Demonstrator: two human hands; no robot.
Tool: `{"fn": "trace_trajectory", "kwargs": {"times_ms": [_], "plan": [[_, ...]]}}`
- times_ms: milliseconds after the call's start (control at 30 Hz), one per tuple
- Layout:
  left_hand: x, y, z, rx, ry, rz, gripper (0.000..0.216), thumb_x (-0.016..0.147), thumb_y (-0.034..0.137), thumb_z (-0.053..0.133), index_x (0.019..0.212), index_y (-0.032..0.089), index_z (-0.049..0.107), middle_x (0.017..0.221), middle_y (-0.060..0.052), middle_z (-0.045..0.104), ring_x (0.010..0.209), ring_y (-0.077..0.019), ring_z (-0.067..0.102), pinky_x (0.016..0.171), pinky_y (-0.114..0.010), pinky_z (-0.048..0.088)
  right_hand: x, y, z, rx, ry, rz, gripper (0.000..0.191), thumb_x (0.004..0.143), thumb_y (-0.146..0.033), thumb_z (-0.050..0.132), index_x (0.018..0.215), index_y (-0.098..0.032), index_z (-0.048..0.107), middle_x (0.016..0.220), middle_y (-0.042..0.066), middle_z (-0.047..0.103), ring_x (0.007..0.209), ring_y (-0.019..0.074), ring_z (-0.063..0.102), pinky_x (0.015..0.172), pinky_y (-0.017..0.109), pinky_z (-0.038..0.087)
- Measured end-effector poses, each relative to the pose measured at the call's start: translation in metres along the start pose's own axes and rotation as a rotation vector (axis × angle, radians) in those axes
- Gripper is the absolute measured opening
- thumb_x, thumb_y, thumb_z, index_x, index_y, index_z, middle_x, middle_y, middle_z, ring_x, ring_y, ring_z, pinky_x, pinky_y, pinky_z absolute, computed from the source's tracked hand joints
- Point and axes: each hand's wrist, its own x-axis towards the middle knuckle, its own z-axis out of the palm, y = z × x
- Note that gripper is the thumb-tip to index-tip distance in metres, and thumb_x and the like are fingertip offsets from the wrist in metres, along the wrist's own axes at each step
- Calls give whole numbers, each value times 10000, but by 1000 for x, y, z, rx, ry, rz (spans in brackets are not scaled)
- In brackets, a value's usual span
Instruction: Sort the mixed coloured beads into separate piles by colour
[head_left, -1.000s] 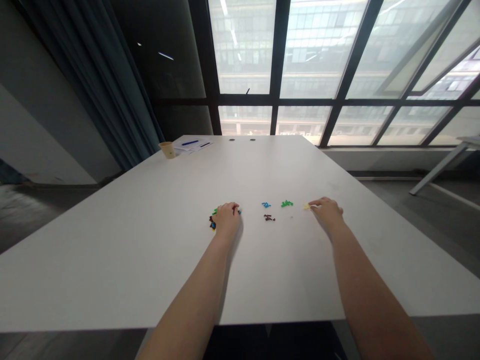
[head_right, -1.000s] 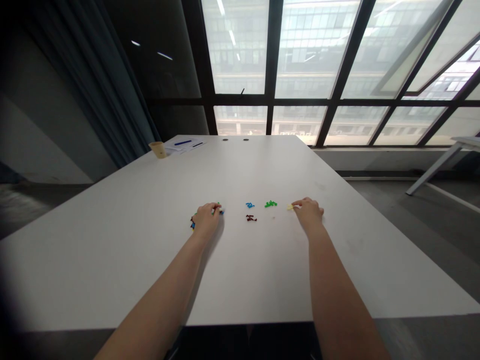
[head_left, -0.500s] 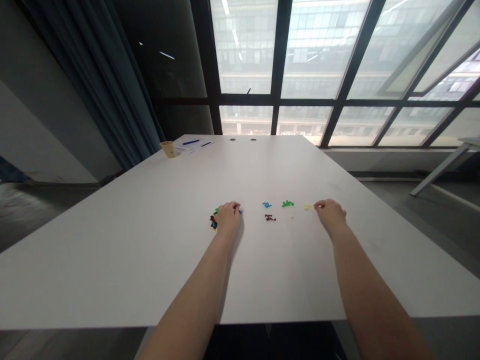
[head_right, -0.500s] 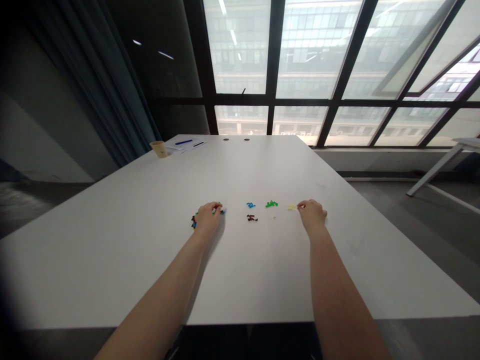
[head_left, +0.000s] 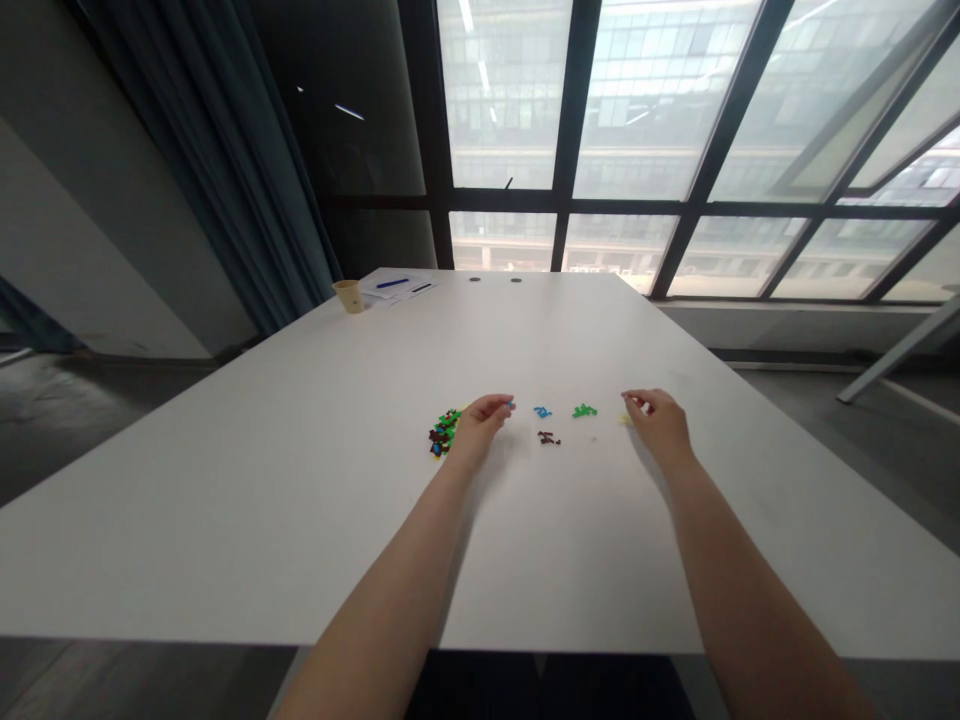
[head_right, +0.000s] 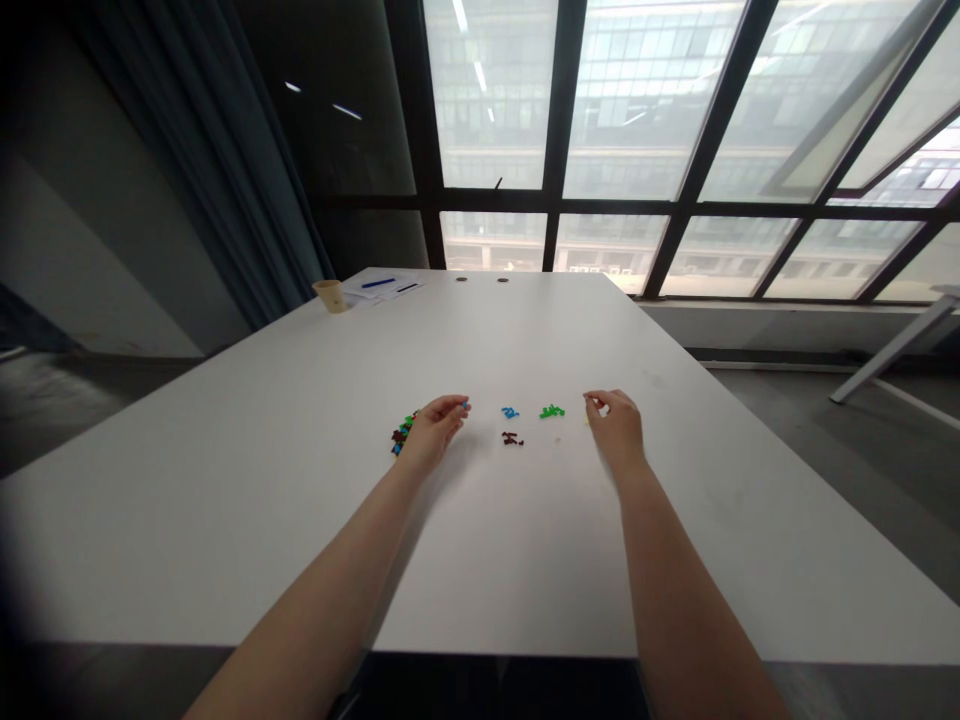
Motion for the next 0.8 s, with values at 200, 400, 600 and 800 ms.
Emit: {"fn": "trace_trajectory", "kwargs": {"times_ms": [200, 400, 600, 800], "plan": [[-9, 6, 8, -165, -106, -132, 314, 525, 366, 742, 766, 181, 663, 694, -4, 600, 676, -84, 519, 628, -200, 407, -11, -29, 10, 71, -88, -73, 232, 755, -284, 476, 782, -174, 678, 713, 45, 594, 647, 157, 499, 654, 284, 399], [-11, 5, 9, -70, -174, -153, 299, 549, 359, 726, 780, 175, 684, 678, -9, 593, 616, -78, 477, 601, -206, 383, -31, -70, 18, 222, -115, -327, 207, 811, -278, 488, 909, -225, 663, 749, 36, 592, 766, 174, 525, 748, 320, 410], [-10, -6, 6, 8, -426, -224, 277, 573, 341, 721, 765, 142, 699, 644, -14, 595, 590, -78, 455, 583, -210, 347, -47, -94, 28, 268, -180, -530, 192, 808, -249, 537, 941, -294, 669, 770, 24, 572, 766, 165, 499, 730, 314, 410], [-9, -11, 7, 10, -460, -274, 256, 613, 336, 693, 775, 137, 697, 693, -32, 614, 619, -83, 487, 611, -212, 360, -50, -92, 30, 157, -169, -590, 172, 818, -236, 527, 890, -278, 677, 772, 27, 573, 751, 163, 474, 715, 308, 390]]}}
